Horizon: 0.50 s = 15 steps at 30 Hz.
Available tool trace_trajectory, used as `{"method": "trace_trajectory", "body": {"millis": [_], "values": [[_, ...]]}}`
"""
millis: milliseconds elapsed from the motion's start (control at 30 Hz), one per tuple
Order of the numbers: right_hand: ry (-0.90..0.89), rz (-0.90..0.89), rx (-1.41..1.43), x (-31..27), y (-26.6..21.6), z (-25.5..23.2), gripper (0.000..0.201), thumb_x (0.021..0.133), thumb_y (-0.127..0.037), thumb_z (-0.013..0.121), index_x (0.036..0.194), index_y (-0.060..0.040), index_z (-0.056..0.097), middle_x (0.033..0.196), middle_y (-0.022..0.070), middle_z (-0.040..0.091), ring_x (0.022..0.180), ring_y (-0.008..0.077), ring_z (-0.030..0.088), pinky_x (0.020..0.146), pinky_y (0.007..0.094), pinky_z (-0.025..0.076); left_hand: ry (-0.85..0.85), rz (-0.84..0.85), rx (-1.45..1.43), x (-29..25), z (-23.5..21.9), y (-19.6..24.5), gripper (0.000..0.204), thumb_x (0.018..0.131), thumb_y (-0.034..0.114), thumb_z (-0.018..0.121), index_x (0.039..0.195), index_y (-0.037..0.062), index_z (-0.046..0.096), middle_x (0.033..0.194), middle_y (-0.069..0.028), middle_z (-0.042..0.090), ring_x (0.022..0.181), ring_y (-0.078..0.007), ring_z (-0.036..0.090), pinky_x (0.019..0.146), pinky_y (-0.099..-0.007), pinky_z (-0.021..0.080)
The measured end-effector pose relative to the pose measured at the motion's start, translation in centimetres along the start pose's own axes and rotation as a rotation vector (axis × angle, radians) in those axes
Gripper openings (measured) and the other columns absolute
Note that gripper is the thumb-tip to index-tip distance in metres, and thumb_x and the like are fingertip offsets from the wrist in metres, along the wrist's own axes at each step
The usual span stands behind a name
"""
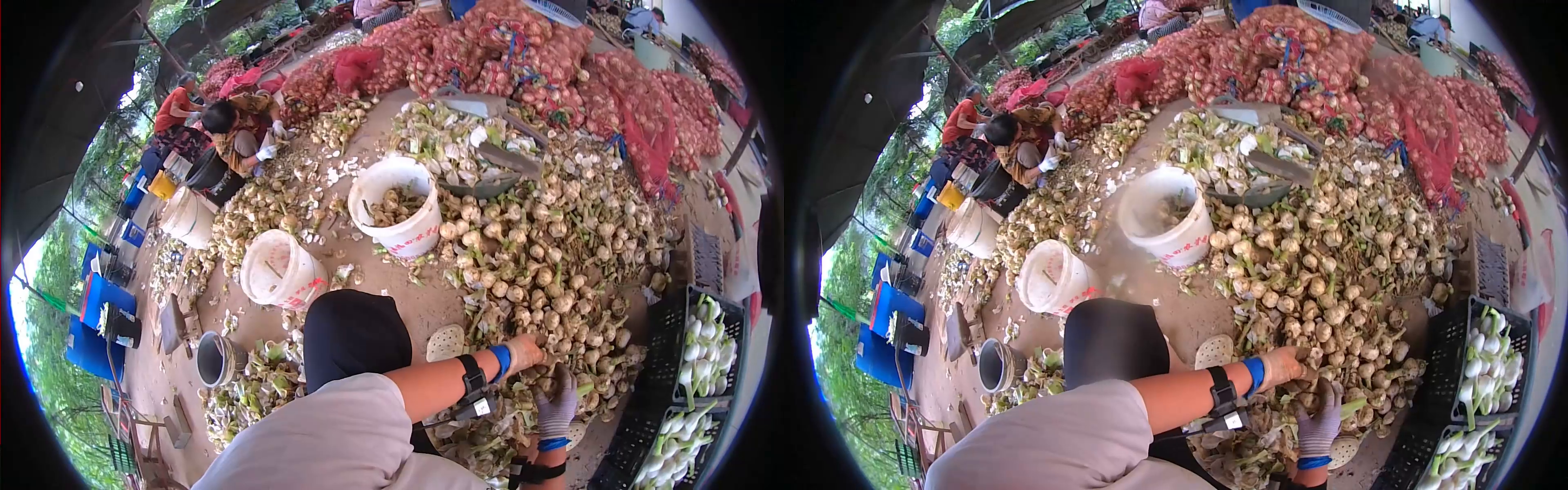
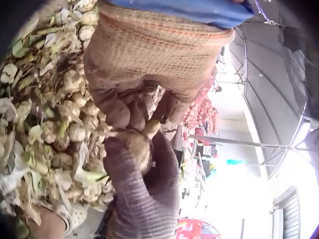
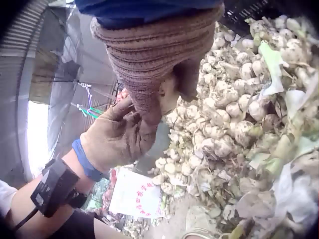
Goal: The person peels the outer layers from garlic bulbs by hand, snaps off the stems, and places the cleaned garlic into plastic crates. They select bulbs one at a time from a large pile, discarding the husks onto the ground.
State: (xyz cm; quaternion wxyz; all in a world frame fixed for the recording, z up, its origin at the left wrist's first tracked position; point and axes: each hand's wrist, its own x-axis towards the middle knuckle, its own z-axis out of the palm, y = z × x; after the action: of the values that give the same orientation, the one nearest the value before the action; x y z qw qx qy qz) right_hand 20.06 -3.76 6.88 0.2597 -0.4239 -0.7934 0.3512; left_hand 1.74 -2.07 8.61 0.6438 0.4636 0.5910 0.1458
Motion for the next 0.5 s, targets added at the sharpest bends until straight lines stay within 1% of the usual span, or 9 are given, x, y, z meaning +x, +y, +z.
{"method": "trace_trajectory", "body": {"millis": [33,133,167,267,333,367,400,433,500], "values": [[0.098,0.040,0.072,-0.5,-0.4,0.1,0.064,0.060,-0.010,0.076,0.117,-0.0005,0.048,0.107,0.0171,0.053,0.102,0.0312,0.054,0.089,0.0356,0.043,0.111,-0.066,-0.504,-1.9,0.3,1.0,0.072,0.077,0.036,0.067,0.129,-0.0026,0.037,0.128,-0.0143,0.046,0.108,-0.0232,0.050,0.088,-0.0353,0.042],[0.143,0.099,0.109,-2.3,-3.0,-1.5,0.064,0.060,-0.010,0.077,0.116,-0.0001,0.048,0.108,0.0163,0.053,0.098,0.0295,0.056,0.086,0.0347,0.045,0.104,0.096,-0.364,-1.2,3.6,-0.3,0.060,0.071,0.044,0.071,0.111,0.0002,0.058,0.100,-0.0135,0.062,0.093,-0.0240,0.057,0.079,-0.0361,0.043],[0.120,0.065,-0.027,-2.8,-3.7,-2.6,0.063,0.060,-0.011,0.077,0.115,-0.0002,0.049,0.108,0.0153,0.054,0.096,0.0277,0.057,0.083,0.0343,0.046,0.061,0.088,-0.030,-0.4,3.9,-0.2,0.054,0.075,0.043,0.068,0.110,0.0029,0.059,0.100,-0.0118,0.062,0.090,-0.0246,0.057,0.079,-0.0369,0.043],[0.136,0.104,-0.001,-4.8,-4.1,-3.2,0.063,0.060,-0.012,0.078,0.115,0.0000,0.049,0.107,0.0162,0.053,0.095,0.0273,0.057,0.083,0.0339,0.047,0.089,0.422,1.124,-0.9,5.2,0.9,0.038,0.083,0.039,0.057,0.105,0.0079,0.062,0.096,-0.0092,0.062,0.084,-0.0269,0.057,0.075,-0.0370,0.045],[0.128,0.112,-0.025,-5.6,-4.7,-3.7,0.064,0.060,-0.011,0.078,0.116,0.0006,0.049,0.108,0.0158,0.052,0.095,0.0273,0.057,0.083,0.0335,0.047,-0.080,0.217,1.246,-4.2,5.3,3.9,0.038,0.090,0.026,0.044,0.128,0.0256,0.044,0.108,-0.0027,0.059,0.095,-0.0221,0.057,0.075,-0.0332,0.046],[0.116,0.131,-0.039,-6.0,-5.0,-3.9,0.064,0.060,-0.011,0.078,0.116,0.0012,0.048,0.109,0.0155,0.051,0.095,0.0272,0.056,0.083,0.0332,0.047,0.091,0.093,0.561,-1.0,6.3,0.7,0.036,0.084,0.039,0.053,0.102,0.0088,0.062,0.098,-0.0137,0.061,0.086,-0.0307,0.057,0.073,-0.0368,0.045],[0.102,0.148,-0.050,-6.4,-5.4,-3.9,0.065,0.060,-0.010,0.078,0.116,0.0018,0.048,0.110,0.0151,0.050,0.095,0.0271,0.056,0.084,0.0328,0.047,0.099,0.092,0.566,-2.0,6.4,0.9,0.036,0.084,0.039,0.053,0.102,0.0088,0.062,0.098,-0.0137,0.061,0.086,-0.0307,0.057,0.073,-0.0368,0.045],[0.105,0.138,-0.046,-6.8,-5.3,-3.6,0.065,0.060,-0.010,0.078,0.116,0.0018,0.048,0.110,0.0151,0.050,0.095,0.0271,0.056,0.084,0.0328,0.047,0.097,0.105,0.691,-3.3,6.5,1.3,0.031,0.084,0.031,0.053,0.111,0.0153,0.058,0.104,-0.0047,0.060,0.093,-0.0246,0.056,0.076,-0.0342,0.045],[0.167,0.124,0.358,-7.3,-5.6,-3.4,0.062,0.063,-0.011,0.077,0.117,0.0019,0.048,0.106,0.0122,0.053,0.091,0.0251,0.057,0.080,0.0327,0.049,0.129,0.200,0.722,-4.5,6.5,0.9,0.029,0.084,0.026,0.054,0.111,0.0175,0.059,0.105,-0.0030,0.061,0.095,-0.0224,0.056,0.077,-0.0337,0.045]]}}
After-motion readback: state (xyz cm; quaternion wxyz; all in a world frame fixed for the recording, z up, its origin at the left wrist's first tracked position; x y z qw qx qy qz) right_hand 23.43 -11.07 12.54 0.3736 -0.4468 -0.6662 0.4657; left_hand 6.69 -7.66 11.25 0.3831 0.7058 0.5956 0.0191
